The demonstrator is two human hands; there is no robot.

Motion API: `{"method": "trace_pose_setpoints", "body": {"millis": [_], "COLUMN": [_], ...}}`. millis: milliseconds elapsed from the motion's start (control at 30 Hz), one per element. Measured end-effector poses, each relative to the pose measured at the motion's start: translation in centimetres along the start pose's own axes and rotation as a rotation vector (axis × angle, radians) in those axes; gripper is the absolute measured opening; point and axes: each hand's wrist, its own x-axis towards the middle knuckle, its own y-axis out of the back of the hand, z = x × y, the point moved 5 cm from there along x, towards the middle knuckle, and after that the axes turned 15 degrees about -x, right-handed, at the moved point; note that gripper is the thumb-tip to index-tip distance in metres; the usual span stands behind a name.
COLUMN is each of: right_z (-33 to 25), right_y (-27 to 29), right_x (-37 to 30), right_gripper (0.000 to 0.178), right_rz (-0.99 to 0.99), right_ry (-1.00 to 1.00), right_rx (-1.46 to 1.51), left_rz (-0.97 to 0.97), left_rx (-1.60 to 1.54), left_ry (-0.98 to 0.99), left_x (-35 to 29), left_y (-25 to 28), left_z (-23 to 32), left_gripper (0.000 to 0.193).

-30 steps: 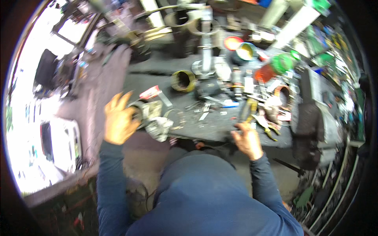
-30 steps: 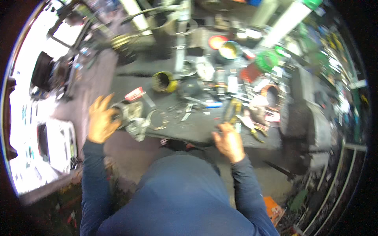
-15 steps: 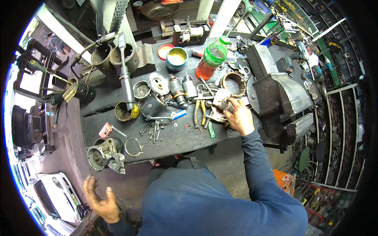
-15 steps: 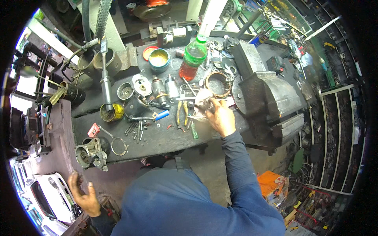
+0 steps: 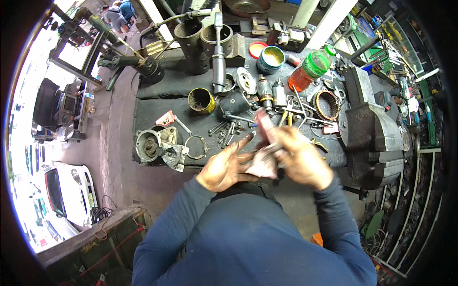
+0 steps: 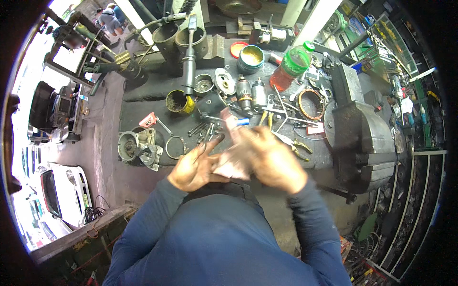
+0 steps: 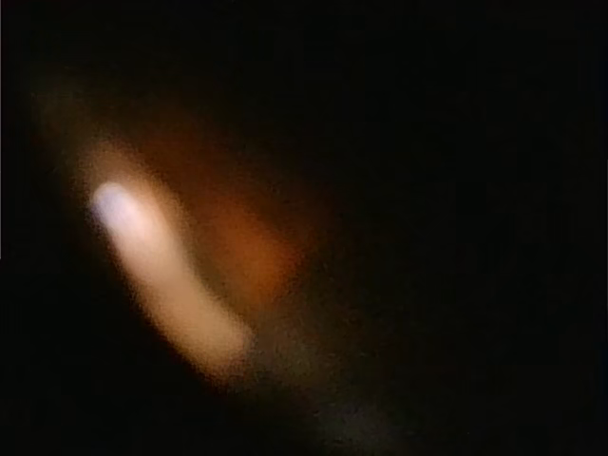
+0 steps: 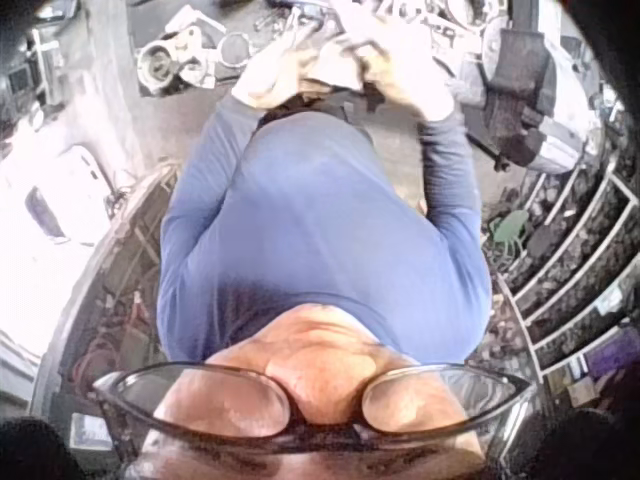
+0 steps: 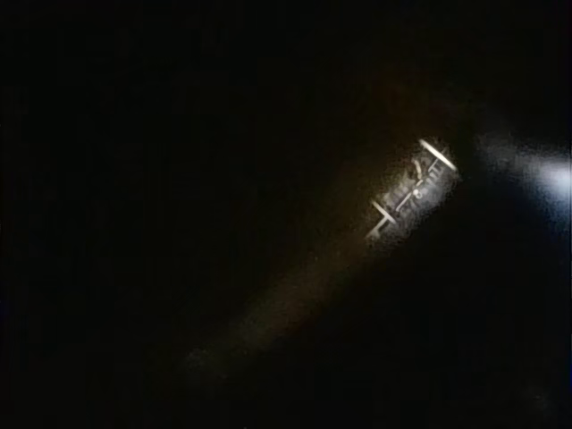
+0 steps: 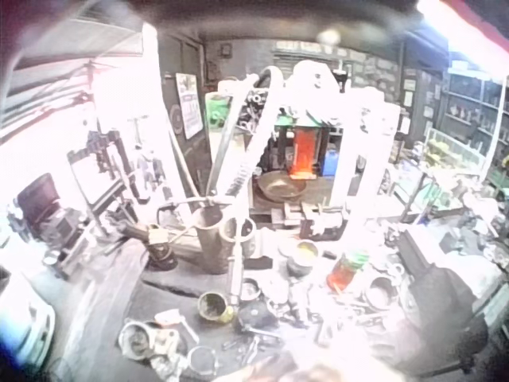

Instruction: The person assembles a mechanical component on a cluttered workbench. They handle small metal parts, apply lubricant from a bottle, and use a hammer to tap pieces into place. The person repeatedly picks up, aligns, and secures parts within a cylindrical housing.

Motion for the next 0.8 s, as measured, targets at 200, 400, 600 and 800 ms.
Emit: {"method": "trace_pose_setpoints", "body": {"millis": [200,400,600,800], "right_z": [-5.3,-4.1,-1.4,-0.7], "right_y": [-10.0,-12.4,-12.0,-11.6], "right_x": [0.9,1.5,0.1,0.1], "right_gripper": [0.053,0.046,0.053,0.034], "right_rz": [0.253,0.372,0.324,0.138], "right_ry": [0.061,0.028,-0.159,-0.117], "right_rx": [-0.164,-0.078,0.383,0.604], "left_rz": [0.29,0.421,0.197,0.117], "left_rx": [-0.093,-0.079,-0.088,0.051], "left_ry": [-0.304,-0.373,-0.012,0.028], "left_x": [2.1,3.0,2.3,4.1], "left_y": [4.7,5.4,7.2,8.0], "left_z": [-2.4,-2.8,-3.2,-4.9], "left_gripper": [0.033,0.03,0.045,0.017]}}
